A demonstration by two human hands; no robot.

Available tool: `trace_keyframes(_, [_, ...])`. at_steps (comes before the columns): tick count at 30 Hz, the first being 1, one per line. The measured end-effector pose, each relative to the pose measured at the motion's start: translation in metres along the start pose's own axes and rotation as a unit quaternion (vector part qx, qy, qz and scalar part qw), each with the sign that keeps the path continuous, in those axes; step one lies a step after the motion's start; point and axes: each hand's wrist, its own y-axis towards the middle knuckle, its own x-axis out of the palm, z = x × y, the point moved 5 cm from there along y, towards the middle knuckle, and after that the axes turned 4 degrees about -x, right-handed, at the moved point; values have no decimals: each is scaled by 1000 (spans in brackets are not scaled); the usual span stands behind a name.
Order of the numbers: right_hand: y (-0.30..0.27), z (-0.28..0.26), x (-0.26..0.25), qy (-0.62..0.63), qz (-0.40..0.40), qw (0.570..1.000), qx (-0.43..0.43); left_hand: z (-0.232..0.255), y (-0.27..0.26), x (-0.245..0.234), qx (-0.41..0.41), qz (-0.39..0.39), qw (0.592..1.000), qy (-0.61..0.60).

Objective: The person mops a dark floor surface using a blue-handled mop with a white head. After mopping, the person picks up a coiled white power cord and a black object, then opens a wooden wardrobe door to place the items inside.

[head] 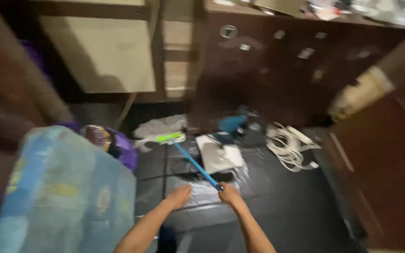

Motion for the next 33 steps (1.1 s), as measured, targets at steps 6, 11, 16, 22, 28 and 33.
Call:
trace_keyframes(6, [-166,71,-58,2,-6,999,41,168,30,52,194,47,980,12])
trace_keyframes(11, [-234,90,-64,2,-28,998,64,239,6,58,168,-108,978,-64])
trace_keyframes(16, [-191,93,-15,23,-59,997,45,197,11,76,174,-139,974,-36])
trace_keyframes(22, [-49,61,47,-20,24,999,-15,85,17,53,23,-68,996,-45])
trace_keyframes(28, [144,-35,43,-40,71,992,-100,-65,-22,-3,-49,30,997,-52])
trace_keyframes(33, [237,-131,24,-56,56,992,-98,-128,-71,-91,-240,-4,969,-64])
